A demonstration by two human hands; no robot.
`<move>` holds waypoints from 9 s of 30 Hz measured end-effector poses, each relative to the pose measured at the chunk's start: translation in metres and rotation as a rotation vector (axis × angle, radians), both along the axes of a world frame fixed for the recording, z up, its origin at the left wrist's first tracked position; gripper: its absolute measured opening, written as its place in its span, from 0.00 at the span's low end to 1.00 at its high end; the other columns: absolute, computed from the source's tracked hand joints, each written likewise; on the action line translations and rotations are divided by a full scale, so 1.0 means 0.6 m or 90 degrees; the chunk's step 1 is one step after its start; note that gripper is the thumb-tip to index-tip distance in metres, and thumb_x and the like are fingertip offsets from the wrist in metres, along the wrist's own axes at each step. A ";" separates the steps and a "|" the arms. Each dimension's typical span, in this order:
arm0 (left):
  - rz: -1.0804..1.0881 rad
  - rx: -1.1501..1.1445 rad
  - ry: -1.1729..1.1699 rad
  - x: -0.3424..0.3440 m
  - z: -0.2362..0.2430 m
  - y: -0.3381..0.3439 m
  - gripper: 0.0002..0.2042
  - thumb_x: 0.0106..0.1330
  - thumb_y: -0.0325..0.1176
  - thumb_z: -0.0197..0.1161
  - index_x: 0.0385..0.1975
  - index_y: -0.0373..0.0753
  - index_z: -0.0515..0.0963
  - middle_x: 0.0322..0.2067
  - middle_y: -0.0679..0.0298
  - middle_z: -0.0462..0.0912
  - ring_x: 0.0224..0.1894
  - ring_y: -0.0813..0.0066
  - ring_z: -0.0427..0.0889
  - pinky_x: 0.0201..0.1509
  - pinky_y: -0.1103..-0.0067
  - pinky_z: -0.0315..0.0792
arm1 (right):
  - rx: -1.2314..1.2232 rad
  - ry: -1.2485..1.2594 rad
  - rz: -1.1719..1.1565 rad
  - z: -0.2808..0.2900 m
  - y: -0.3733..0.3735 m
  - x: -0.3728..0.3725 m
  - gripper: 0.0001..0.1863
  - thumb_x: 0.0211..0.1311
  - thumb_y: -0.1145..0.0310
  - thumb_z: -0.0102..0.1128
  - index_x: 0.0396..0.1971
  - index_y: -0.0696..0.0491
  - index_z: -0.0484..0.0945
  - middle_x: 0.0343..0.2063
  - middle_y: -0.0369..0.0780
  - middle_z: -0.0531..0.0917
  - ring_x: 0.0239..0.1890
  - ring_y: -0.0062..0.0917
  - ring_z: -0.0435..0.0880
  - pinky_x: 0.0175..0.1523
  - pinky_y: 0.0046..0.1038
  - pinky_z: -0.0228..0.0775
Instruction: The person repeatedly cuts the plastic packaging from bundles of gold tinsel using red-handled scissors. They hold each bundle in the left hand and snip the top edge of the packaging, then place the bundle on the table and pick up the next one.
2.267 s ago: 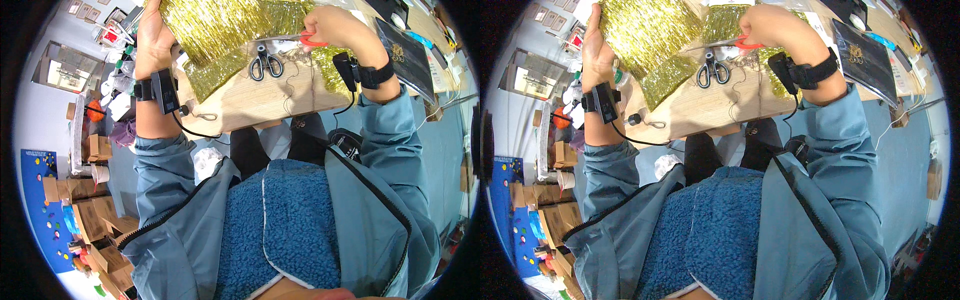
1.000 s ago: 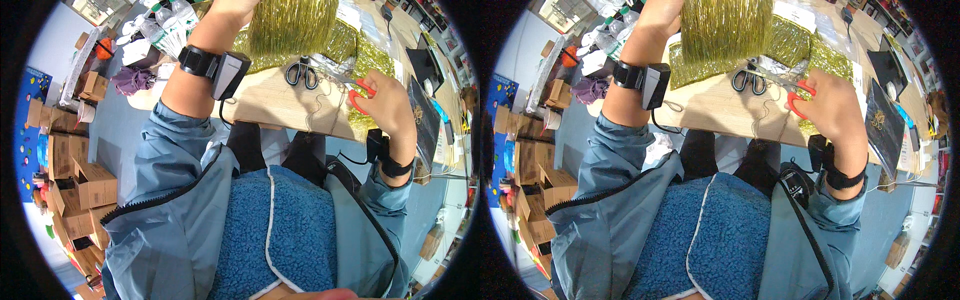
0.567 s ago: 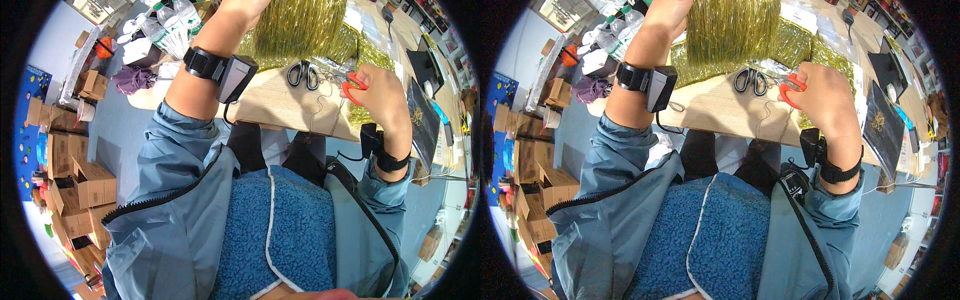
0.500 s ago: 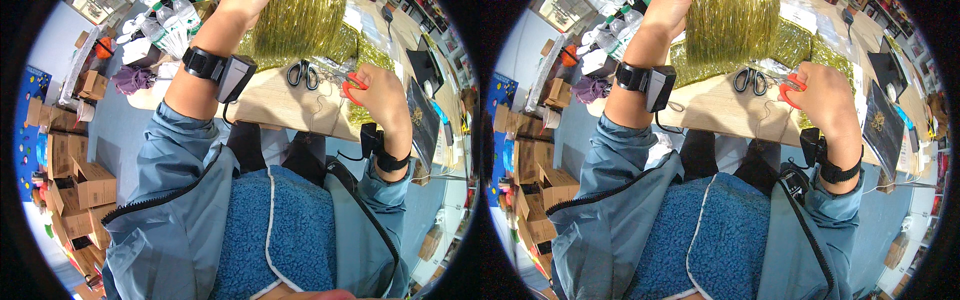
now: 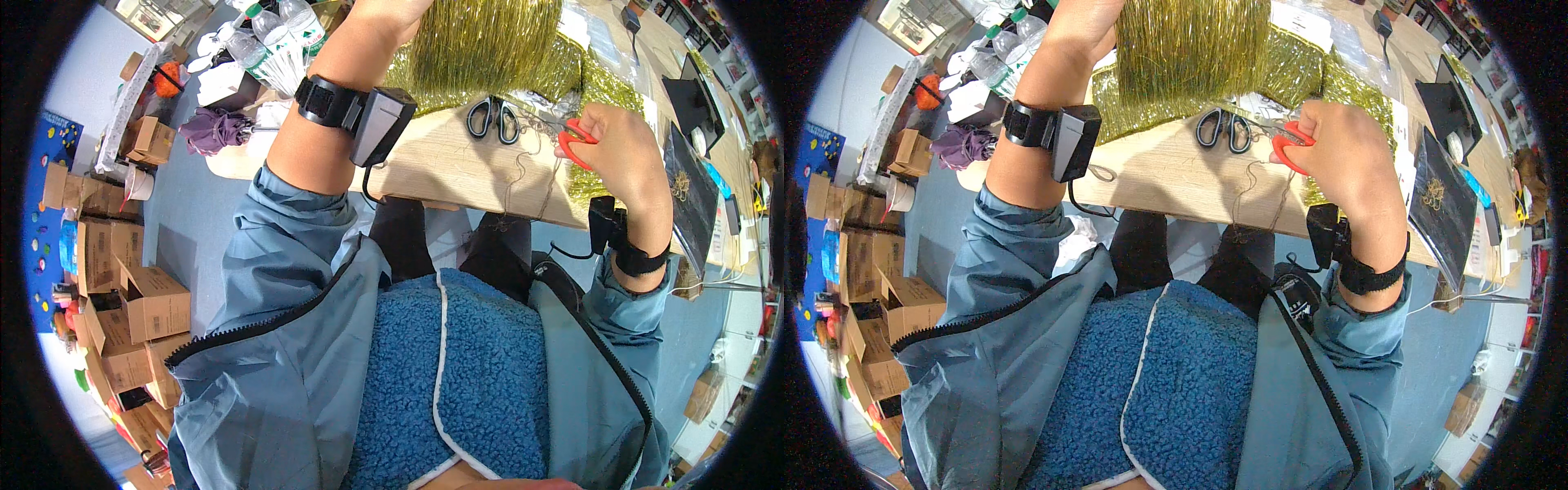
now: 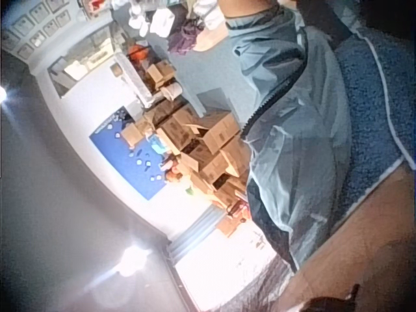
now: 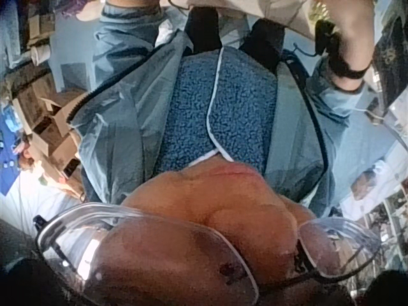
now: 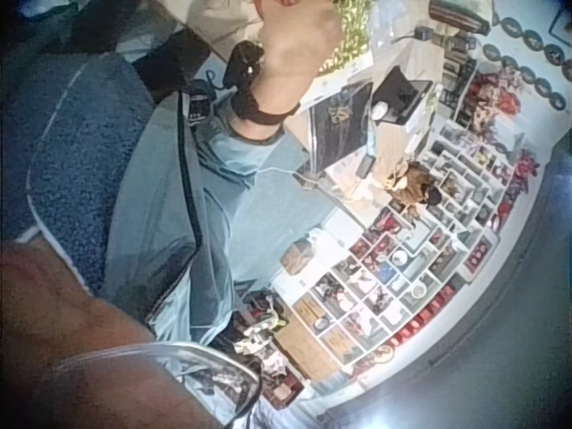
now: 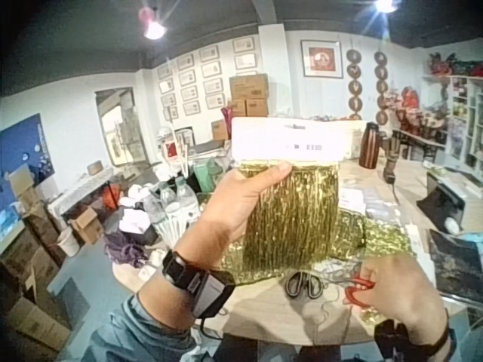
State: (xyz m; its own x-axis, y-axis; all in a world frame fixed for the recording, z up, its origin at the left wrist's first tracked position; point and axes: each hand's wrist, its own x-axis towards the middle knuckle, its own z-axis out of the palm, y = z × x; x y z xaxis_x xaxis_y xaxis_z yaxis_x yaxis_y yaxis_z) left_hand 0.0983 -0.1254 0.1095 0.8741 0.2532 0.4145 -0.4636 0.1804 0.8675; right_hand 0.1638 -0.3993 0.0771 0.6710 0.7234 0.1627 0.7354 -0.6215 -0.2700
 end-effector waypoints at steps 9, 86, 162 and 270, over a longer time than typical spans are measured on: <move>0.111 0.080 -0.060 0.004 -0.007 0.005 0.22 0.69 0.33 0.68 0.59 0.30 0.76 0.55 0.60 0.83 0.54 0.70 0.82 0.59 0.74 0.75 | -0.003 -0.009 0.029 -0.033 -0.018 0.032 0.15 0.47 0.61 0.76 0.24 0.55 0.79 0.24 0.50 0.82 0.30 0.46 0.83 0.35 0.39 0.73; 0.035 -0.033 0.150 -0.115 -0.192 -0.075 0.23 0.63 0.38 0.75 0.54 0.33 0.81 0.50 0.61 0.86 0.52 0.72 0.82 0.59 0.77 0.73 | 0.696 0.700 0.121 -0.161 0.071 -0.029 0.19 0.69 0.69 0.66 0.56 0.60 0.78 0.51 0.39 0.85 0.52 0.22 0.81 0.59 0.26 0.71; 0.283 0.011 0.115 -0.137 -0.211 -0.095 0.19 0.68 0.34 0.71 0.54 0.31 0.81 0.50 0.62 0.86 0.50 0.77 0.82 0.58 0.80 0.73 | 0.257 0.079 0.015 -0.097 -0.078 -0.080 0.12 0.44 0.72 0.76 0.28 0.58 0.82 0.18 0.40 0.75 0.21 0.28 0.74 0.28 0.28 0.66; 0.279 0.078 0.121 -0.131 -0.209 -0.125 0.16 0.66 0.29 0.72 0.51 0.30 0.82 0.47 0.60 0.88 0.48 0.79 0.84 0.54 0.80 0.77 | 0.108 0.025 0.015 -0.048 -0.069 -0.068 0.16 0.45 0.68 0.74 0.19 0.58 0.72 0.15 0.43 0.70 0.19 0.37 0.70 0.26 0.34 0.61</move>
